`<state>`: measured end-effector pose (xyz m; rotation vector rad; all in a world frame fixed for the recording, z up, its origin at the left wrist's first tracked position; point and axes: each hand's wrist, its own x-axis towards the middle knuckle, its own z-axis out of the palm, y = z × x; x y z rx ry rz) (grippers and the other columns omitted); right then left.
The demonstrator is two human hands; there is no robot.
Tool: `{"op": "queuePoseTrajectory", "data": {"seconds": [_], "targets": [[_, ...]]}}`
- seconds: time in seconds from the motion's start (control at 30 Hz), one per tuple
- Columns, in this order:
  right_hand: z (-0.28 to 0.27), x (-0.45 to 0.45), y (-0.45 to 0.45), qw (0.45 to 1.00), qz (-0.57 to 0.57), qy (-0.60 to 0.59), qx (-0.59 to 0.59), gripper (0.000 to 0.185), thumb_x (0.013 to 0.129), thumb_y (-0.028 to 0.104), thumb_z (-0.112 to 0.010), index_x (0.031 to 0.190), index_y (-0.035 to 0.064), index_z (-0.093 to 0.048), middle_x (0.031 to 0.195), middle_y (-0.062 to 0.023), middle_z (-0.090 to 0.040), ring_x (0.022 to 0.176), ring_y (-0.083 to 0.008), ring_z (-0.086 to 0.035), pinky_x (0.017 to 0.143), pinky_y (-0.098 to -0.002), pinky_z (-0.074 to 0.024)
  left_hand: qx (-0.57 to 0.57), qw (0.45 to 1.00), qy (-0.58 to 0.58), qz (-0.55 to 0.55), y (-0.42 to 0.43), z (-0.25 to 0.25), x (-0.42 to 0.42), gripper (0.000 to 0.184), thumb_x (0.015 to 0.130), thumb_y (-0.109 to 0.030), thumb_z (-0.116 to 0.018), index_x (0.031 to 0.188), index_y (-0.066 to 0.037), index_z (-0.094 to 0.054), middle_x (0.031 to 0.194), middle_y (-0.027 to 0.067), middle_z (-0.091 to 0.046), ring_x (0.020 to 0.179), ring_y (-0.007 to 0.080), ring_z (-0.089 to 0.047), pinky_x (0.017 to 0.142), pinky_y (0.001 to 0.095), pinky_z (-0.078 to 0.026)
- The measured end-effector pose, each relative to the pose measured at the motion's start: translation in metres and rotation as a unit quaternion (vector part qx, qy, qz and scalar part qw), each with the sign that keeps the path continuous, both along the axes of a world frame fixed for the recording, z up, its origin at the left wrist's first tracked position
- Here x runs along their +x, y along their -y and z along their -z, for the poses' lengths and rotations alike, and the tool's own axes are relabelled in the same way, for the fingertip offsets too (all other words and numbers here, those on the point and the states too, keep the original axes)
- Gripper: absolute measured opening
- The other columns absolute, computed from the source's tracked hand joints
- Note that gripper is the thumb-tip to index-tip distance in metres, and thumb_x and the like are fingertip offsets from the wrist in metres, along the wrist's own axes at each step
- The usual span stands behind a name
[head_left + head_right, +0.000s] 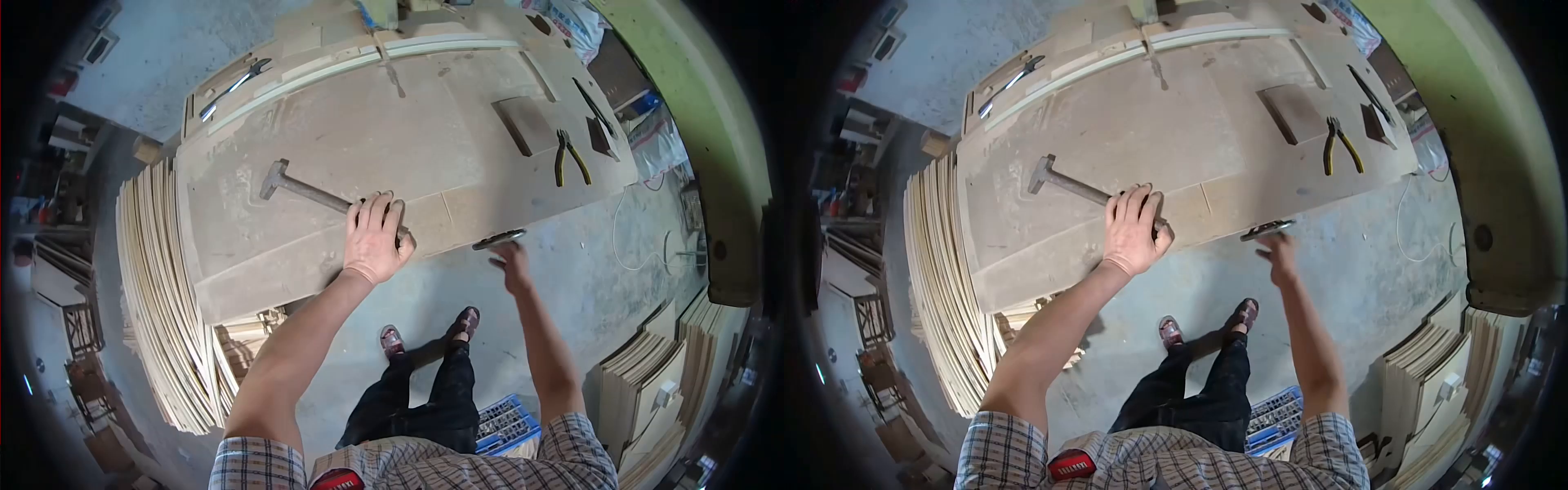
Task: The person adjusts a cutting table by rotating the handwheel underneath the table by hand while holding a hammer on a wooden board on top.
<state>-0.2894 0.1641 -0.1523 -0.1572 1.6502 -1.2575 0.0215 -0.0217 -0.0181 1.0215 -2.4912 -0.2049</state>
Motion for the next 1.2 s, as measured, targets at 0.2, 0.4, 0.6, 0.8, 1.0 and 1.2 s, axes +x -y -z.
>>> {"op": "queuePoseTrajectory", "data": {"seconds": [0.2,0.4,0.6,0.8,1.0,1.2], "targets": [[0.020,0.015,0.037,0.977,0.193,-0.082,0.037,0.039,0.105,0.046,-0.058,0.107,0.0083,-0.069,0.097,-0.0121,-0.073,0.094,-0.0287,-0.073,0.079,-0.0406,-0.0561,0.006,1.000,0.009,0.001,-0.005,0.000,0.000,0.060,0.084,-0.031,-0.065,0.139,-0.006,-0.062,0.148,0.0180,-0.055,0.143,0.0361,-0.048,0.122,0.0562,-0.031],[0.119,0.069,0.008,0.735,-0.135,-0.663,0.048,0.032,0.094,0.008,-0.053,0.120,-0.0071,-0.063,0.118,-0.0347,-0.067,0.109,-0.0587,-0.060,0.107,-0.0592,-0.0438,-0.014,1.000,-0.001,0.012,-0.006,-0.004,-0.005,0.058,0.083,-0.028,-0.065,0.136,-0.005,-0.064,0.146,0.0177,-0.057,0.140,0.0362,-0.051,0.119,0.0556,-0.034],[-0.003,0.006,-0.004,0.987,0.116,0.105,-0.024,0.039,0.100,0.018,-0.063,0.136,0.0044,-0.056,0.110,-0.0099,-0.067,0.096,-0.0260,-0.072,0.078,-0.0439,-0.0623,-0.024,0.998,0.050,0.029,-0.015,-0.001,-0.007,0.059,0.086,-0.029,-0.064,0.140,-0.004,-0.062,0.151,0.0185,-0.056,0.144,0.0386,-0.048,0.120,0.0590,-0.033],[-0.036,-0.020,0.010,0.975,0.205,0.086,-0.005,0.039,0.102,0.042,-0.061,0.094,0.0033,-0.064,0.075,-0.0100,-0.064,0.066,-0.0239,-0.066,0.058,-0.0392,-0.0536,-0.059,0.995,0.072,0.026,-0.020,-0.001,-0.011,0.059,0.090,-0.029,-0.061,0.143,-0.004,-0.058,0.151,0.0190,-0.054,0.145,0.0385,-0.046,0.124,0.0592,-0.029],[0.007,0.054,0.007,0.960,0.103,-0.259,0.015,0.041,0.103,0.039,-0.060,0.101,-0.0023,-0.065,0.082,-0.0196,-0.070,0.077,-0.0322,-0.069,0.072,-0.0461,-0.0569,-0.084,0.994,0.068,0.030,-0.015,0.014,-0.010,0.060,0.090,-0.030,-0.060,0.143,-0.003,-0.058,0.151,0.0188,-0.054,0.144,0.0389,-0.046,0.124,0.0592,-0.029],[0.020,0.038,-0.009,0.947,-0.088,-0.309,-0.014,0.033,0.096,0.023,-0.066,0.123,0.0046,-0.066,0.098,-0.0203,-0.073,0.094,-0.0347,-0.069,0.087,-0.0481,-0.0554,-0.079,0.994,0.067,0.033,-0.018,0.006,-0.009,0.059,0.090,-0.030,-0.061,0.143,-0.005,-0.058,0.150,0.0185,-0.055,0.143,0.0385,-0.047,0.123,0.0599,-0.029]]}}
